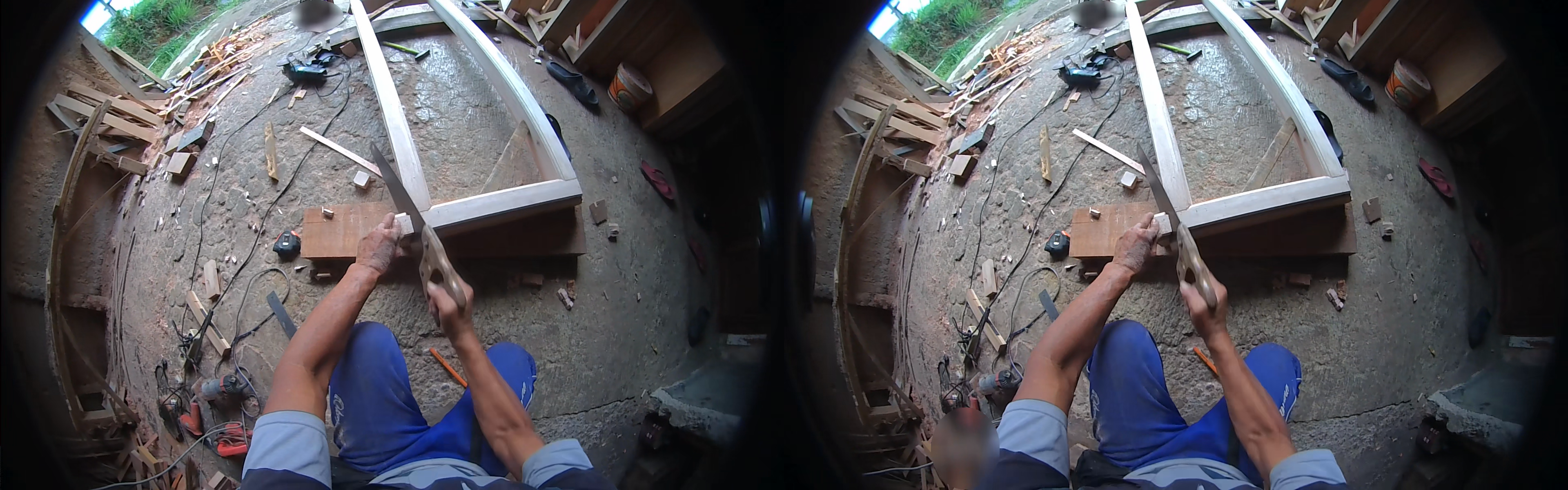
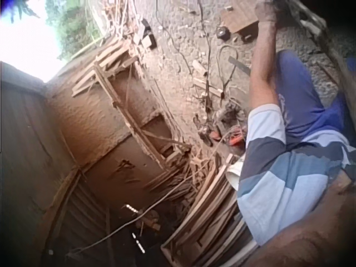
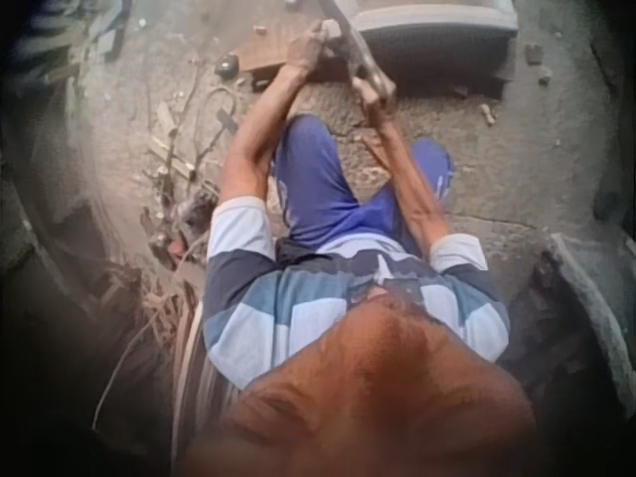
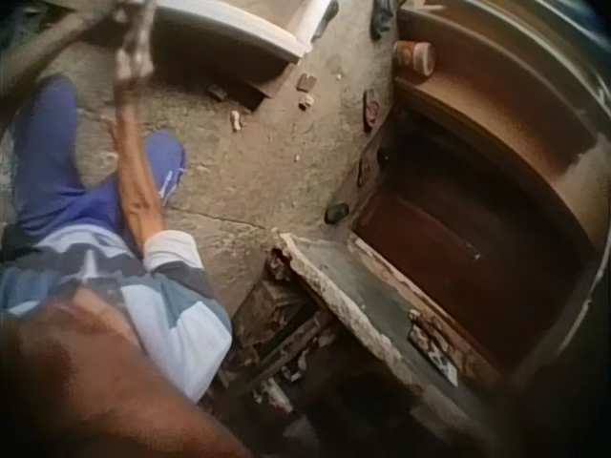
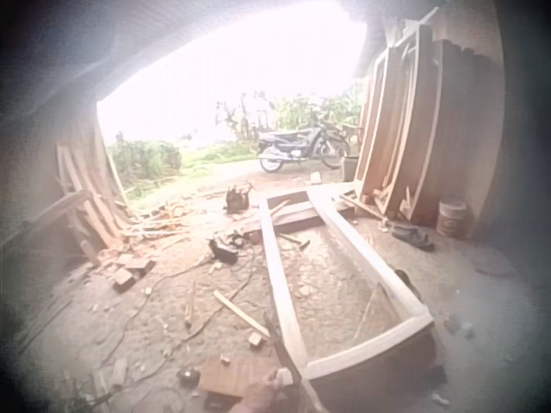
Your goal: The person uses a hand saw to cut a wooden frame piece while sitting on the floor. They measure and mark the wood with a square and pencil, then saw along the marked line to separate a small section.
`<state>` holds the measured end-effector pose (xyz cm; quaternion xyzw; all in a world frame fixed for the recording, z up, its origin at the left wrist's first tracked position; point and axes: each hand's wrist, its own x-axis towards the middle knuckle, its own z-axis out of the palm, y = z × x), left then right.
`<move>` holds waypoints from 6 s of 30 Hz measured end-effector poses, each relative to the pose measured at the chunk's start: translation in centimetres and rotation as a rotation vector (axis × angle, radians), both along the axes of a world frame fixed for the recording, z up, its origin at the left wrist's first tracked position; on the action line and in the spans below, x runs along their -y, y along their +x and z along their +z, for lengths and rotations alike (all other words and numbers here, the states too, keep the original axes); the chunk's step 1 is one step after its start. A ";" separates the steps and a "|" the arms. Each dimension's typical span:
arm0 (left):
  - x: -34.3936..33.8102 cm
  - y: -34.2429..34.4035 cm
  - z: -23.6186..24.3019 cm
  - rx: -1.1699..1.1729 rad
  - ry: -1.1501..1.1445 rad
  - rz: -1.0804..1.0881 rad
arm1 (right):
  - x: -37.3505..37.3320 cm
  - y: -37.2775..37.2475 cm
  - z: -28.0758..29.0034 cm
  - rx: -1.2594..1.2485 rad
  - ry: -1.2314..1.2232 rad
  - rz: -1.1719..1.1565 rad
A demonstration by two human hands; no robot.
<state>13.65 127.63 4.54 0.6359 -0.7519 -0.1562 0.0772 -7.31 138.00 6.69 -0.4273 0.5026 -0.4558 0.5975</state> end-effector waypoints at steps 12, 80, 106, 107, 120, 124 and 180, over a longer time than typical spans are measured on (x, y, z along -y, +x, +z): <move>0.4 -1.8 0.4 0.025 -0.041 -0.012 | 4.1 0.8 3.3 0.043 -0.050 -0.026; 0.7 2.4 -1.8 0.007 -0.152 0.037 | -17.1 -6.4 4.9 -0.078 0.102 0.001; 2.3 -0.9 -1.0 -0.092 -0.029 0.064 | 3.2 2.6 0.9 0.066 0.010 -0.112; 1.2 0.3 -1.2 -0.207 -0.068 0.174 | 1.9 2.5 2.0 0.023 0.108 -0.028; 0.9 -3.8 -0.9 -0.243 -0.068 0.305 | -2.0 2.3 -4.4 0.174 0.113 -0.075; 0.1 0.1 -2.1 -0.326 -0.042 0.362 | 0.0 2.8 2.3 0.100 0.074 -0.079; -14.6 8.4 -2.1 -0.119 1.104 0.421 | 6.7 -5.1 25.0 -1.086 -0.742 0.372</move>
